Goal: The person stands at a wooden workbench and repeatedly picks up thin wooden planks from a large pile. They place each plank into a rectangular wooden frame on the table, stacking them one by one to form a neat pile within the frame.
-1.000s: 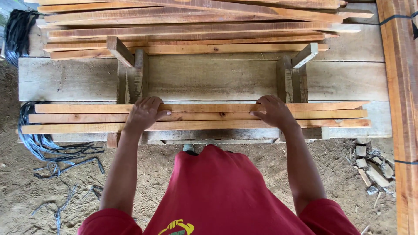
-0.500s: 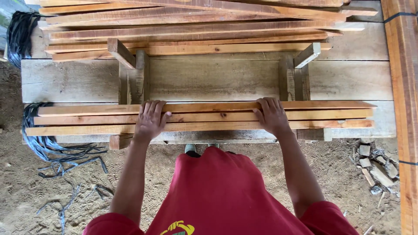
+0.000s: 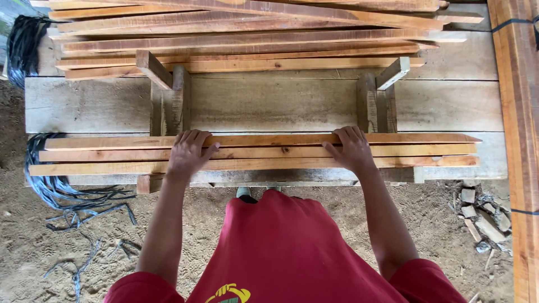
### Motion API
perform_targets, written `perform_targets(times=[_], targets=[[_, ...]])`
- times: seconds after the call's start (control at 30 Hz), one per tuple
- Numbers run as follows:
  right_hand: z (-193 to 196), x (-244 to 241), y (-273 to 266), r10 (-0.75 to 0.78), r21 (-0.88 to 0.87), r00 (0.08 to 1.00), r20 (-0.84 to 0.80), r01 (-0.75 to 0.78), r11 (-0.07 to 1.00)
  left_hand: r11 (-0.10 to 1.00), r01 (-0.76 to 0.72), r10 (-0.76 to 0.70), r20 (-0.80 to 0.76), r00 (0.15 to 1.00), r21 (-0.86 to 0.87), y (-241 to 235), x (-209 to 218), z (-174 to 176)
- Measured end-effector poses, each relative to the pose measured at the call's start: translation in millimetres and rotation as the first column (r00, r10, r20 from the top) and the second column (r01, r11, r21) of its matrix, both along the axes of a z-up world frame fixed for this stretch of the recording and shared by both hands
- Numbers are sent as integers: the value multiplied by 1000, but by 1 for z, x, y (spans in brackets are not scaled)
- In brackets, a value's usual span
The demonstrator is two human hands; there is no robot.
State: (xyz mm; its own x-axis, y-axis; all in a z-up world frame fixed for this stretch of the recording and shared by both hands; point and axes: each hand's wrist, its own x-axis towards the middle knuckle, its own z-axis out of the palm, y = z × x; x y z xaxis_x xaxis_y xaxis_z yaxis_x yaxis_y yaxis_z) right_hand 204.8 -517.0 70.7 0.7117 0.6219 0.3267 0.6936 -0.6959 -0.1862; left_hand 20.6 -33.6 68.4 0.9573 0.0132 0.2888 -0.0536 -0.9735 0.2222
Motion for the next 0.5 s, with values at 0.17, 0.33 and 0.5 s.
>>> perform_targets(times=[0.17,0.33,0.5], targets=[[69,-2,16,-41,-157,950,-311,-9,987,996,83,-82,-29,996,33,10,9,12],[52,22,11,-87,-174,933,-350,26,984,945,81,-108,69,992,315,24,19,2],[32,14,6,131,95,984,122,-143,985,982,9,1,-58,998,187,-2,9,24]])
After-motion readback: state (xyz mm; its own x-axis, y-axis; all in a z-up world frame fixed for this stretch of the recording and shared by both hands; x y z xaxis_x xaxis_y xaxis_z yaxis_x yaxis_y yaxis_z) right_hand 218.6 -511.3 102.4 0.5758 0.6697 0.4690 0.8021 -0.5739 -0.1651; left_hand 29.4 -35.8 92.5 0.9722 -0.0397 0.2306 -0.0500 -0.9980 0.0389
